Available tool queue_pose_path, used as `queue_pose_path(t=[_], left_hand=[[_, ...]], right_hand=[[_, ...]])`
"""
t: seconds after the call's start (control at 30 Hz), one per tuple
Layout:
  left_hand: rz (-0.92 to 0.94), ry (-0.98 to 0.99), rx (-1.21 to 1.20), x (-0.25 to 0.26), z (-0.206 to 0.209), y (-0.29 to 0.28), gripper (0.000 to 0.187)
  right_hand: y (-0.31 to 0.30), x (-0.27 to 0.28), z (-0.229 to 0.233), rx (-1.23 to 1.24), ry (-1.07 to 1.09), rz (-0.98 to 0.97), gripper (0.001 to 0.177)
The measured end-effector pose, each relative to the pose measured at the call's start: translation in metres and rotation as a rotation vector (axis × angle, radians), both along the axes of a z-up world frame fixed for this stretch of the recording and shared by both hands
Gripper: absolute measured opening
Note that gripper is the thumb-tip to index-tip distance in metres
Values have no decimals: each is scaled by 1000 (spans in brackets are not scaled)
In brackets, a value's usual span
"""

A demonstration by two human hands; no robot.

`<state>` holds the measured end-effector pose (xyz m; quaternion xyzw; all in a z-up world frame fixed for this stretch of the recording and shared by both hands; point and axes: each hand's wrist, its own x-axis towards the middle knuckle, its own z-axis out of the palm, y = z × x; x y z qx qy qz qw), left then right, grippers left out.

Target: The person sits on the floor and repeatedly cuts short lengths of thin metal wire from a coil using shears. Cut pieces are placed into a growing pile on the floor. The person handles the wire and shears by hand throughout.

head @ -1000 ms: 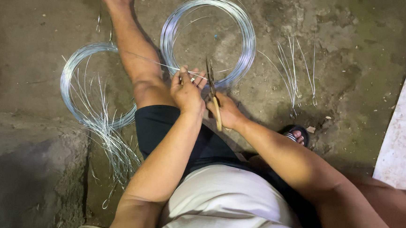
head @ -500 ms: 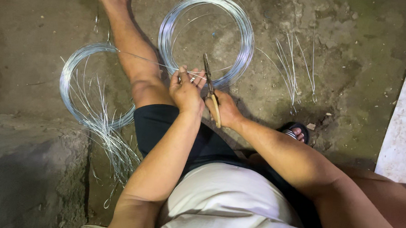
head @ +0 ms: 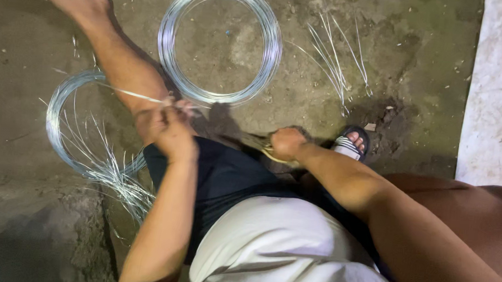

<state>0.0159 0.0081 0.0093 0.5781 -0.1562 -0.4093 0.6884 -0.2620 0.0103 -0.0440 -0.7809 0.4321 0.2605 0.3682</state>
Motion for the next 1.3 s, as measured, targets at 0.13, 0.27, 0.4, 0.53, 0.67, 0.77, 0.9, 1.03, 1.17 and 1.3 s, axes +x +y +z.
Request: queue_pose_path(t=[0.13, 0.27, 0.4, 0.53, 0.67, 0.77, 0.9, 1.03, 1.17, 1.3], left_hand=[[32, -397, 127, 75, 35, 37, 21], [27, -816, 430, 129, 39, 107, 23], [-24, -1131, 747, 146, 8, 200, 22], [-157, -1058, 1225, 135, -25, 283, 39], [-390, -882, 1680, 128, -35, 298, 82], [-238, -1018, 1367, 118, -23, 262, 77], [-84, -1258, 679, 103, 22, 164, 43], [-365, -1160, 311, 73, 44, 55, 20], [-925, -1203, 394, 5, 3, -21, 26], [-1186, -1207, 513, -49, -64, -45, 31]], right_hand=[[0, -21, -18, -10, 108, 163, 34], [9, -19, -36, -87, 110, 223, 35], [13, -13, -42, -116, 152, 288, 43], [5, -9, -32, -82, 179, 278, 39], [-11, -1, -16, 46, 269, 315, 48], [-23, 5, -14, 46, 243, 234, 42], [-34, -5, -31, -139, -89, -80, 32], [-39, -12, -64, -130, -243, -282, 26], [-45, -18, -83, -79, -335, -516, 25], [-52, -18, -74, -25, -267, -562, 27]])
